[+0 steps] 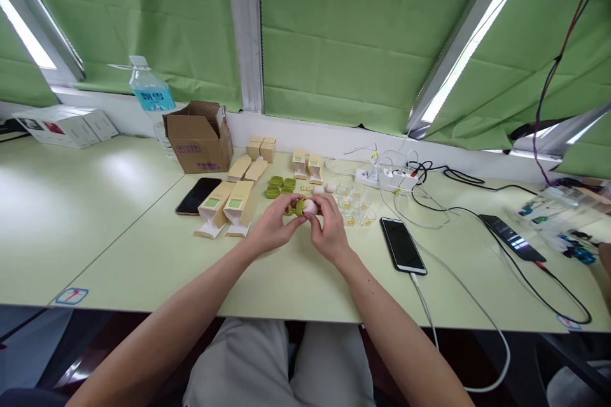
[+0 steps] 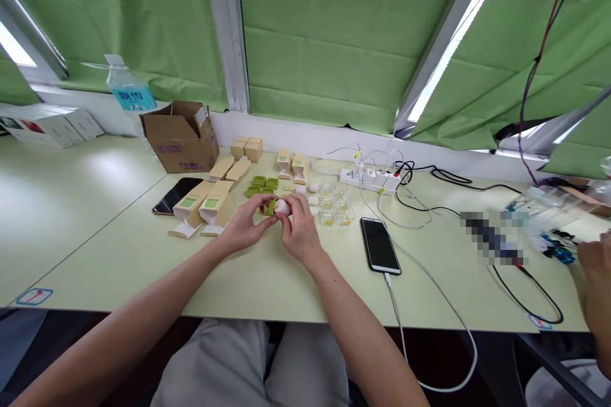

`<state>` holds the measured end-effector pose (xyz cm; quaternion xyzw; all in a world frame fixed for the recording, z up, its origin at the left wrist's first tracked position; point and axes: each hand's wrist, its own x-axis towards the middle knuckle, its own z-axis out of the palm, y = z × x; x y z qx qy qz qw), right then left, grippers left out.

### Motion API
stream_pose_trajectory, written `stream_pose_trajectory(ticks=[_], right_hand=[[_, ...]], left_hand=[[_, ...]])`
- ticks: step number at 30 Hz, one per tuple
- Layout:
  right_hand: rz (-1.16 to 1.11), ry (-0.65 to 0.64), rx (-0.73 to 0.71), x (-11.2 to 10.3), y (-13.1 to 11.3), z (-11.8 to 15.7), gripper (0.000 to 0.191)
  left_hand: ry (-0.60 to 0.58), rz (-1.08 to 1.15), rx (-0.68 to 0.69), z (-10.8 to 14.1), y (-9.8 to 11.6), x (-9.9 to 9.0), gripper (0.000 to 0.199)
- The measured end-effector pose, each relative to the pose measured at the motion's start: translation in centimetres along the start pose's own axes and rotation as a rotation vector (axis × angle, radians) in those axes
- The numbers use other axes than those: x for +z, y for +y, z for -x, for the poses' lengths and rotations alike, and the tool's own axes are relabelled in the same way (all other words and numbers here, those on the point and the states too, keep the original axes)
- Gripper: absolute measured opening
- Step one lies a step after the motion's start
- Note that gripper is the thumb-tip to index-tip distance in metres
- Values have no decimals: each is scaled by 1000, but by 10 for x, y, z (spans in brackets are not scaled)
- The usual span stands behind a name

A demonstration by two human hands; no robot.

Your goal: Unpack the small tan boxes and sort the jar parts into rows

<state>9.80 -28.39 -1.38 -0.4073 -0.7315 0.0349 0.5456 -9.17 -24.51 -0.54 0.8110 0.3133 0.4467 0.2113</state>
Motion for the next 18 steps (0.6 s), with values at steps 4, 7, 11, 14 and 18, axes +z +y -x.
stream_pose_trajectory(ticks=[4,7,11,14,18], right_hand=[[-46,10,23,2,-1,1,24],[-65,66,40,4,-2,1,23],[-169,232,212,-3,0,-5,29],[-138,354,296,-18,7,-14,34],[144,318,236,-36,23,-22,30]], left_hand=[[36,32,-23,-1,2,2,39],[64,46,-20,-2,1,3,39],[133,95,-121,-4,-11,0,41],[200,174,-162,-7,-20,-5,44],[275,246,-134,-10,-22,-7,48]])
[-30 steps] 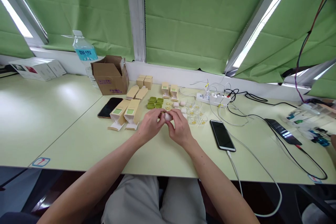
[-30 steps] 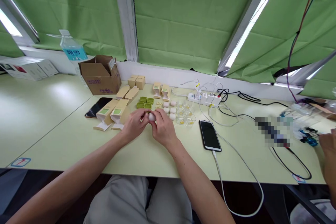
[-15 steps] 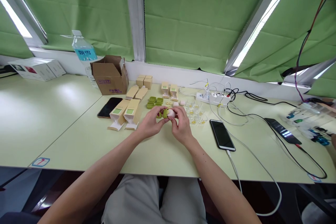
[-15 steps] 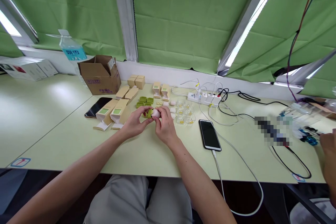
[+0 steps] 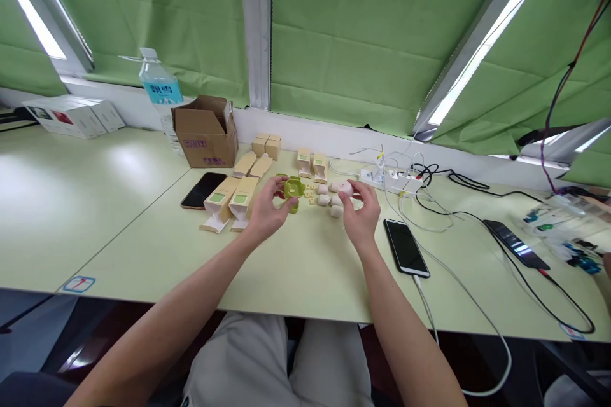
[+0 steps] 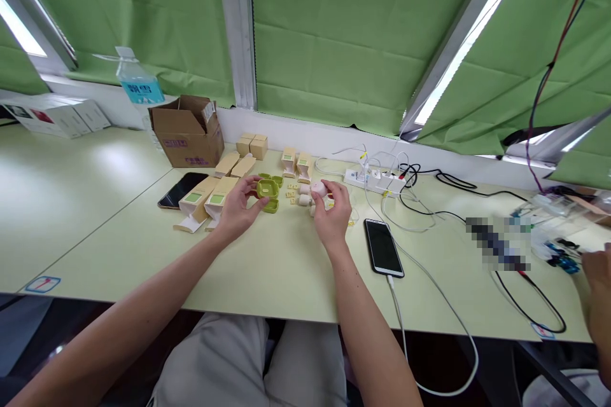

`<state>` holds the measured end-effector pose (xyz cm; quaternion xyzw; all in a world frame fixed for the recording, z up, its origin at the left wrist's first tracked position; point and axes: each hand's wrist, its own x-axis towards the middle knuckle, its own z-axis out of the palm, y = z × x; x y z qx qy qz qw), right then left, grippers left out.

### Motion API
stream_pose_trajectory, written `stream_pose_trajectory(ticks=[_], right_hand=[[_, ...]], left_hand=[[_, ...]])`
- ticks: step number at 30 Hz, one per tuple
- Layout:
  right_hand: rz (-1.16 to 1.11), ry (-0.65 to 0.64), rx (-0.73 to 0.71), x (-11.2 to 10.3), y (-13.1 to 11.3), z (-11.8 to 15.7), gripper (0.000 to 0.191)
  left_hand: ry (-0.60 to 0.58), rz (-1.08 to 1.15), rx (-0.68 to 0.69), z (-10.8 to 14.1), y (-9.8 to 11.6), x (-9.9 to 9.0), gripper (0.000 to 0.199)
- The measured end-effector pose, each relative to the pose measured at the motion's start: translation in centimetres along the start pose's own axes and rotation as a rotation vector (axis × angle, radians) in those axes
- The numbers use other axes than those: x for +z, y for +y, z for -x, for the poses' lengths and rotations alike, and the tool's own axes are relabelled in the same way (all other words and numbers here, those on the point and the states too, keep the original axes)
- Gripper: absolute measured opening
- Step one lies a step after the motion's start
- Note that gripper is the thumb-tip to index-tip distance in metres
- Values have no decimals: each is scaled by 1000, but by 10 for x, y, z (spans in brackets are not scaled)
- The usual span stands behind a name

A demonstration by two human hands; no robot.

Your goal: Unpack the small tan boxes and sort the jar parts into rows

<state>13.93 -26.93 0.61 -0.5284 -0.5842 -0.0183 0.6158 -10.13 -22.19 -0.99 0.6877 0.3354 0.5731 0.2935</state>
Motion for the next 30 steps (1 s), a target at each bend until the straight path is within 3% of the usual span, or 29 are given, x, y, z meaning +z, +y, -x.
stream_pose_trajectory(ticks=[5,10,21,30], right_hand=[[420,-325,-212,2,14,5,26],[538,-492,-273,12,16,15,21],[560,-510,-256,12,20,19,26],[510,-421,-208,8,18,15,40]], left_hand=[[22,-24,14,2,2,2,47],[2,-37,23,4,1,5,48],[-24,-49,9,5,-2,6,47],[-26,-48,16,5,-1,6,48]])
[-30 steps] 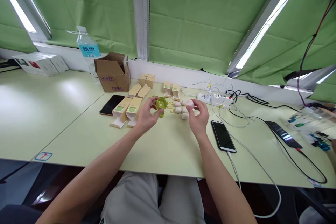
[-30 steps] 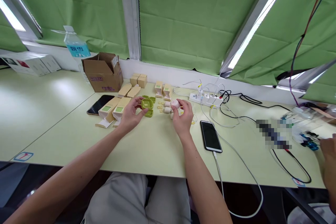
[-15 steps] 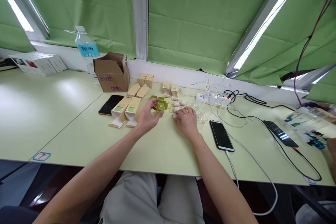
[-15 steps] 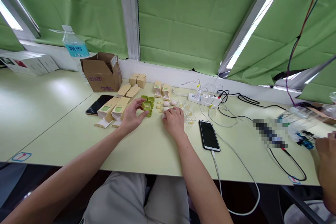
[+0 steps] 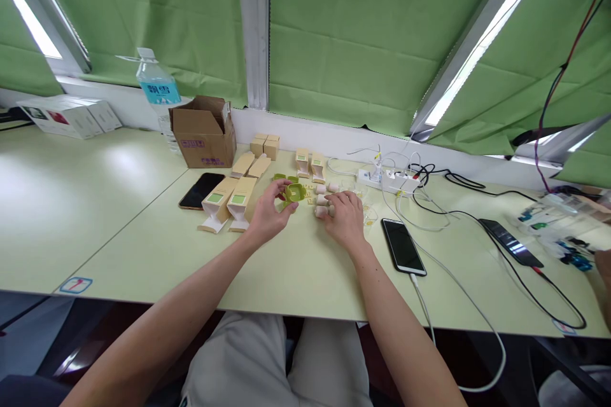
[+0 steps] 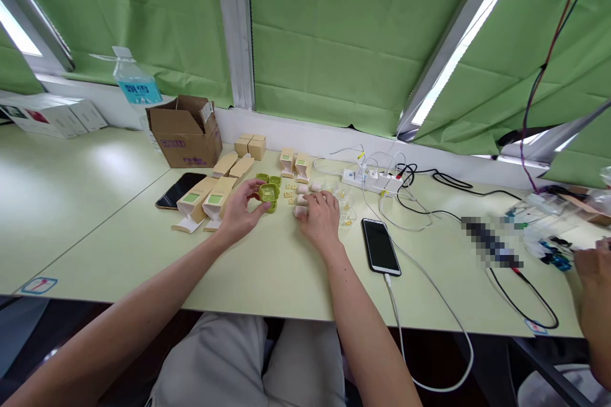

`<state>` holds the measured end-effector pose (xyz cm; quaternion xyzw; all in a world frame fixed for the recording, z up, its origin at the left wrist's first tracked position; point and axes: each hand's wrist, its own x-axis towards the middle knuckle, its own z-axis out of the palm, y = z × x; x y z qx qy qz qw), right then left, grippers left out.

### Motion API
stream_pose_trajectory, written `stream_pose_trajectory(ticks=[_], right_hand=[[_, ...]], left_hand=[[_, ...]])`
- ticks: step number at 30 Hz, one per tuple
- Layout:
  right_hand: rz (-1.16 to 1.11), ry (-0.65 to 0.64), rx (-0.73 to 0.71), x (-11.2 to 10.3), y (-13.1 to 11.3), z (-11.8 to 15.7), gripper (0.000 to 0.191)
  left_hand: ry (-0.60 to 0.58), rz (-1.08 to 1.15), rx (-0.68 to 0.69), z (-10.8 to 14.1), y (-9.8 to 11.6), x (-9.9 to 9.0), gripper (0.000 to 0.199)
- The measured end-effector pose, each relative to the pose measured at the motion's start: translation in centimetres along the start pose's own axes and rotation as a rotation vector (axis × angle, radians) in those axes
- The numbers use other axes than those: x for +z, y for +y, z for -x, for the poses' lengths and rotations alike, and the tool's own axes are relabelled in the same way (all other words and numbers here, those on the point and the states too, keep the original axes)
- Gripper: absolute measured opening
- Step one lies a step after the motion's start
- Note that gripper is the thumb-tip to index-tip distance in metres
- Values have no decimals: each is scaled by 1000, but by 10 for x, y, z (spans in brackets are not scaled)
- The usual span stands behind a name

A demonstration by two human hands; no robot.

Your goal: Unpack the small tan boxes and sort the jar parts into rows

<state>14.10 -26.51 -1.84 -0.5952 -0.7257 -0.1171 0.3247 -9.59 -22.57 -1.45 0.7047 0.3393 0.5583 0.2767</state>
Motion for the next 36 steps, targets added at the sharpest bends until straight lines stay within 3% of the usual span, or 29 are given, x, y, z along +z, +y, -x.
stream_pose_trajectory(ticks=[6,14,20,23,27,31,36], right_hand=[[-74,82,-14,-7,-3,-2,42],[-378,400,-167,-15,-30,1,25],[-549,221,-325,-18,-46,7,56],[-678,163,-194,-16,-48,7,51],[-1035,79,15,-10,-49,4,54],[-1287,-47,133,-6,-47,2,65],[-1347,-60,192,-5,-48,1,63]], left_hand=[[-2,6,3,1,3,-1,46],[-76,8,51,6,12,1,46],[-143,25,164,10,21,1,45],[-157,18,174,9,27,1,47],[-174,76,137,9,32,0,54],[-150,119,32,9,31,-1,36],[-229,3,-33,10,35,2,59]])
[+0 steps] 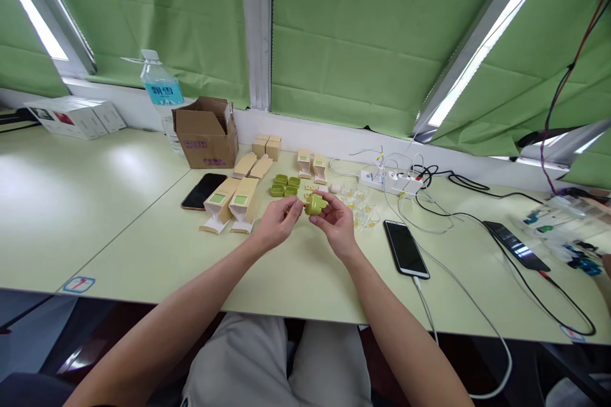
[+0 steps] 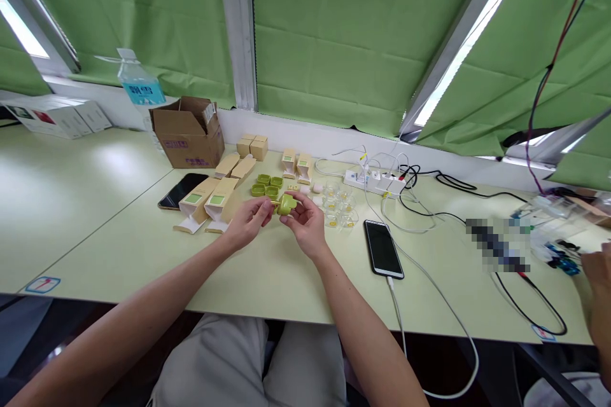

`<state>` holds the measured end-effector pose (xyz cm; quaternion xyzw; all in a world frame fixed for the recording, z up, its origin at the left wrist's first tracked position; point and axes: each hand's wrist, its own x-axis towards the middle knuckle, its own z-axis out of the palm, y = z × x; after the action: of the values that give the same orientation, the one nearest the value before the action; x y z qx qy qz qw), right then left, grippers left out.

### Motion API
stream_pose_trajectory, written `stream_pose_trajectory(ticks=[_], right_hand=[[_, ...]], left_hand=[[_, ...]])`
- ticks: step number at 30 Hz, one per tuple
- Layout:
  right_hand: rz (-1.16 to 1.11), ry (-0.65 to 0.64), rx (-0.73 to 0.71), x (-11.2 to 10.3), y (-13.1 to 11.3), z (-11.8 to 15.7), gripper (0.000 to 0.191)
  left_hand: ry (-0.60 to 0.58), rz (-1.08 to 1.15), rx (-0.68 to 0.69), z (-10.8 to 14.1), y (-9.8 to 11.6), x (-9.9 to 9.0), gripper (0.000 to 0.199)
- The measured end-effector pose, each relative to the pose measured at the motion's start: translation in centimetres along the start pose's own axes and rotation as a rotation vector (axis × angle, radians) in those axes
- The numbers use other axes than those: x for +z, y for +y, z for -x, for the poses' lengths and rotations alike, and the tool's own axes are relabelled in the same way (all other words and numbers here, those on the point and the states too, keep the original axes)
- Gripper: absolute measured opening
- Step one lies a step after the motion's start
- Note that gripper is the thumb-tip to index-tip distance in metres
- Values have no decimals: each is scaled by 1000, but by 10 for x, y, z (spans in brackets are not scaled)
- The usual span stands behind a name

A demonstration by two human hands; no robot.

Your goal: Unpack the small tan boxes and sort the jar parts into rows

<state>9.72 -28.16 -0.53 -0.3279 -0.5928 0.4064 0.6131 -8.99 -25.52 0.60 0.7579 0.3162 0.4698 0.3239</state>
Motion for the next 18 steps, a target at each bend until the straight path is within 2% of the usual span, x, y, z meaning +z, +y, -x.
stream_pose_trajectory(ticks=[4,9,14,18], right_hand=[[38,47,-41,4,1,1,54],[152,70,-118,6,2,3,46],[208,82,-177,6,1,5,48],[258,90,-208,6,0,6,47]], left_hand=[[-3,-4,-51,0,3,5,62],[-7,133,-116,-2,0,8,64],[-34,298,-159,-3,3,12,65],[13,380,-197,-1,5,21,65]])
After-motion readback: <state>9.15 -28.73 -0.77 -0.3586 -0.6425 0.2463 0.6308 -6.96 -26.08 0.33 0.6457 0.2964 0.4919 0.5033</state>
